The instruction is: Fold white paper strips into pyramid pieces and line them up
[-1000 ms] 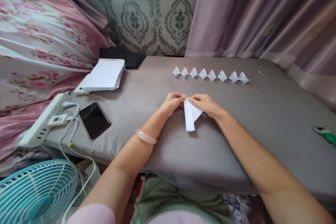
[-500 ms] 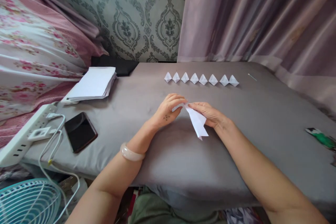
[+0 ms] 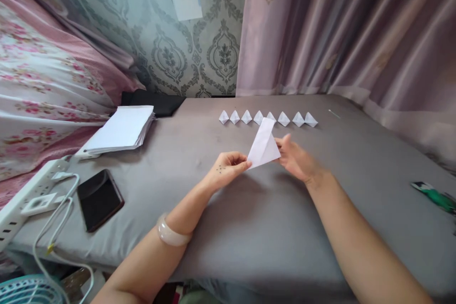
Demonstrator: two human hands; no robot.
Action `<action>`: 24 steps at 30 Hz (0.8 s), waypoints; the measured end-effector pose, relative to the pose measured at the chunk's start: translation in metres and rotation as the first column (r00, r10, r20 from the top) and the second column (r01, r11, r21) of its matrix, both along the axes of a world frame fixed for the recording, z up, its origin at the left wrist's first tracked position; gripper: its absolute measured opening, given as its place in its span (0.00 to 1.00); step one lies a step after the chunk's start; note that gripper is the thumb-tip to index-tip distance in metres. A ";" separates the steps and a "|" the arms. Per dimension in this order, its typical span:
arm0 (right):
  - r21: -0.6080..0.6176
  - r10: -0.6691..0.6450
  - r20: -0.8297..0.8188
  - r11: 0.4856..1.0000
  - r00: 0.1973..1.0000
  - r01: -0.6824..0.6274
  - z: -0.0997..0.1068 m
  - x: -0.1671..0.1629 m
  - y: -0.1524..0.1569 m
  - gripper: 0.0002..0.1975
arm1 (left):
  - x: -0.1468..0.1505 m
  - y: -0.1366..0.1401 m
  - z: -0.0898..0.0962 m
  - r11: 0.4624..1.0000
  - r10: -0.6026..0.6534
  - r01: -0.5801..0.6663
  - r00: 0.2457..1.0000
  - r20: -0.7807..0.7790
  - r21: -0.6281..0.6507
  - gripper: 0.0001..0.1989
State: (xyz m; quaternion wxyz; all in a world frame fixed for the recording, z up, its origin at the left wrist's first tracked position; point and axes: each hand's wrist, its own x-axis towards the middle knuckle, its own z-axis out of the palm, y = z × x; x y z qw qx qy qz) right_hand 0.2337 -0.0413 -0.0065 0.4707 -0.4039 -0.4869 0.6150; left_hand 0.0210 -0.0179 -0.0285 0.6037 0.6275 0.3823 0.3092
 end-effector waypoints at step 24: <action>0.283 -0.448 0.474 0.893 0.758 0.350 0.024 -0.044 -0.031 0.20 | -0.001 -0.001 0.009 0.991 0.126 -0.135 0.934 0.335 0.003 0.12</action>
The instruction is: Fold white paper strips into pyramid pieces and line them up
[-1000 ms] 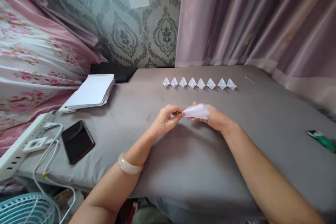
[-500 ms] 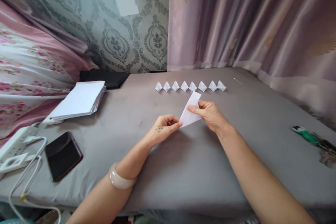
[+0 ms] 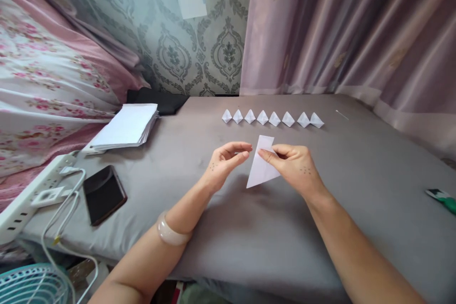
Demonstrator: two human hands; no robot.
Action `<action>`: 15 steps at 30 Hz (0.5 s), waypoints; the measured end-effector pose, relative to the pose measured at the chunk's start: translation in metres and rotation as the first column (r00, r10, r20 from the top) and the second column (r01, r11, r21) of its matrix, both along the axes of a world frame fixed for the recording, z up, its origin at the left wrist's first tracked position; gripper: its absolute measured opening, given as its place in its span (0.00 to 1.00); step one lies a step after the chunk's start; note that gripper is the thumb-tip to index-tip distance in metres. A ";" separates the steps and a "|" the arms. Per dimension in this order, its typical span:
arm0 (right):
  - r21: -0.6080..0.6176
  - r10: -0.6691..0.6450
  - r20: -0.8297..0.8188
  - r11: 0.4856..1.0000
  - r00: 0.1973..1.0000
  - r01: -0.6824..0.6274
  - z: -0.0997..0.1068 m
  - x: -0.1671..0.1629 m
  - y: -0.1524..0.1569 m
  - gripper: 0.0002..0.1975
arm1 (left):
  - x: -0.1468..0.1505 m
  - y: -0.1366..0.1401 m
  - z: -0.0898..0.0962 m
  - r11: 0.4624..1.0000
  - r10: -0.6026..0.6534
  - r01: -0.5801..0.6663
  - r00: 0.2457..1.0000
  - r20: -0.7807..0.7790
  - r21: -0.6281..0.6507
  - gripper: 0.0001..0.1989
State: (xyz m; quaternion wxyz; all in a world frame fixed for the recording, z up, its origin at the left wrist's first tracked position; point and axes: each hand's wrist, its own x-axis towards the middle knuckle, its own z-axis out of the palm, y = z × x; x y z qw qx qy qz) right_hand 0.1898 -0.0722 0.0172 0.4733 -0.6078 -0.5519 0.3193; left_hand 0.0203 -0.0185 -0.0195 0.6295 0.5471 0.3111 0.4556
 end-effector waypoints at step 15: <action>0.448 -0.209 0.396 0.894 0.894 0.010 -0.005 -0.044 0.012 0.11 | -0.002 0.003 0.009 0.969 0.206 -0.140 0.913 0.352 -0.203 0.10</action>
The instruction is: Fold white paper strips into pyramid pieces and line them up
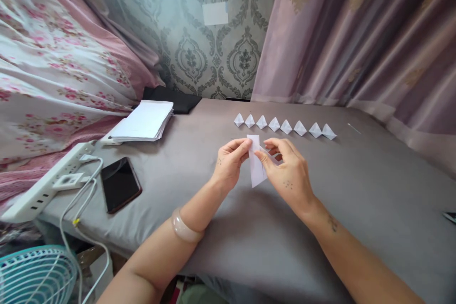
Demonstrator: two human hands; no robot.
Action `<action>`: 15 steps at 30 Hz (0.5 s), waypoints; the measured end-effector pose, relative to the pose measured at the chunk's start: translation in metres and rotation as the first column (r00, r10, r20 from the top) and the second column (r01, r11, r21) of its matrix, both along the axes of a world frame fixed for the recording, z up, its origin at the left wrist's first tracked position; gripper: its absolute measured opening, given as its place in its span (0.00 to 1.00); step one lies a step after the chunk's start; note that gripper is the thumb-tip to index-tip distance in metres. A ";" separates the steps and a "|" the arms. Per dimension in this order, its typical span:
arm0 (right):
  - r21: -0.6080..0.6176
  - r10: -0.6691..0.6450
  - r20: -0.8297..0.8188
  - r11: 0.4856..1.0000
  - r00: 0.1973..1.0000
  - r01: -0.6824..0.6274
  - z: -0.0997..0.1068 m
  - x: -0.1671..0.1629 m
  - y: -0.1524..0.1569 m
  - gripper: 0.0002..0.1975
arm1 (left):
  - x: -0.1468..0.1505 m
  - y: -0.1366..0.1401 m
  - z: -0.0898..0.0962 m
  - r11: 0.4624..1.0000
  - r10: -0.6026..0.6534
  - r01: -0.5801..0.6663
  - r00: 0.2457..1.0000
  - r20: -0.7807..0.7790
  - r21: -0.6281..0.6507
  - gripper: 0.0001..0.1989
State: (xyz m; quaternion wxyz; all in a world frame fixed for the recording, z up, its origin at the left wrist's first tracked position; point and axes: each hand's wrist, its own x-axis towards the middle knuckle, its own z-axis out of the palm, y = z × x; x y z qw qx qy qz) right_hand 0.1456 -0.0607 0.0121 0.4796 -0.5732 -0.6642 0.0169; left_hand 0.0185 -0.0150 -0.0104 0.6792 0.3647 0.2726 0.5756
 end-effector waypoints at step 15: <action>0.101 0.007 0.203 0.994 0.979 -0.029 -0.006 -0.029 0.020 0.09 | 0.000 0.003 0.001 0.990 0.119 -0.113 0.990 0.069 -0.082 0.13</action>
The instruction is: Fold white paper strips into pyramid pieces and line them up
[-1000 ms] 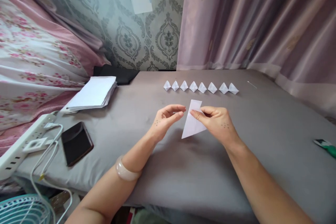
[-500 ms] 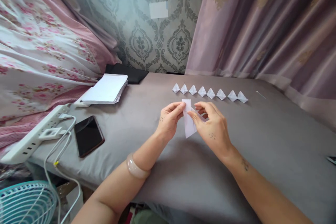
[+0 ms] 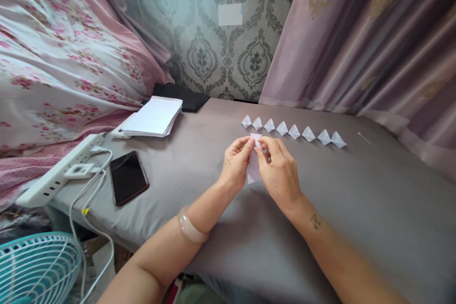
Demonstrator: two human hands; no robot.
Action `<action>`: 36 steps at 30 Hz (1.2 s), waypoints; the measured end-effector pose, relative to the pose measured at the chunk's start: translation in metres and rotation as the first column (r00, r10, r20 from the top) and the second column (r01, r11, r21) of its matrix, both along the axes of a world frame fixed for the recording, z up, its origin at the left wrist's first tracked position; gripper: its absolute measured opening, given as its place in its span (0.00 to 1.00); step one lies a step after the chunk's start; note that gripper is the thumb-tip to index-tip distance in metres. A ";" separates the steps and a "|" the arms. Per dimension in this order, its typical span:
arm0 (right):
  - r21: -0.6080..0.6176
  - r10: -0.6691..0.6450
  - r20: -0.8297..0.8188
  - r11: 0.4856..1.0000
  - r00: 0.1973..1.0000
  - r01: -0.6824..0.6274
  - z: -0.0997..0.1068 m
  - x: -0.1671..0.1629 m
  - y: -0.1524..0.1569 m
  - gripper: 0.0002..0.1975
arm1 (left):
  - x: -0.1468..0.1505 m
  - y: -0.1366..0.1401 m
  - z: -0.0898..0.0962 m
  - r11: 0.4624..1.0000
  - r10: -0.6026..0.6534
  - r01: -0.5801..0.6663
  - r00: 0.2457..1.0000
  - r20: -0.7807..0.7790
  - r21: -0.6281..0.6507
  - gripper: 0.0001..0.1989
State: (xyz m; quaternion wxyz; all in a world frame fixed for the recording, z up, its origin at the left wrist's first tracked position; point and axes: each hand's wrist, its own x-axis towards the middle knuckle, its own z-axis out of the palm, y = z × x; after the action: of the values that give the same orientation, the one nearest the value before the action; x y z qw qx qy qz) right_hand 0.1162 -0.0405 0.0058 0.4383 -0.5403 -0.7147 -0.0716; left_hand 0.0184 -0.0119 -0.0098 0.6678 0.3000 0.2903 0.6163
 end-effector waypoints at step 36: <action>-0.001 -0.008 0.030 1.000 1.000 0.008 0.001 -0.008 -0.004 0.13 | -0.008 0.003 0.004 0.994 -0.018 0.026 0.997 0.073 -0.107 0.13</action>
State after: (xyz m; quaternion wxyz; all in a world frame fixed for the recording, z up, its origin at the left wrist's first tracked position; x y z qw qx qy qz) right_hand 0.1078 -0.0441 0.0065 0.4270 -0.5423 -0.7190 -0.0813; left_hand 0.0103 -0.0088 -0.0055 0.6997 0.2444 0.2956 0.6027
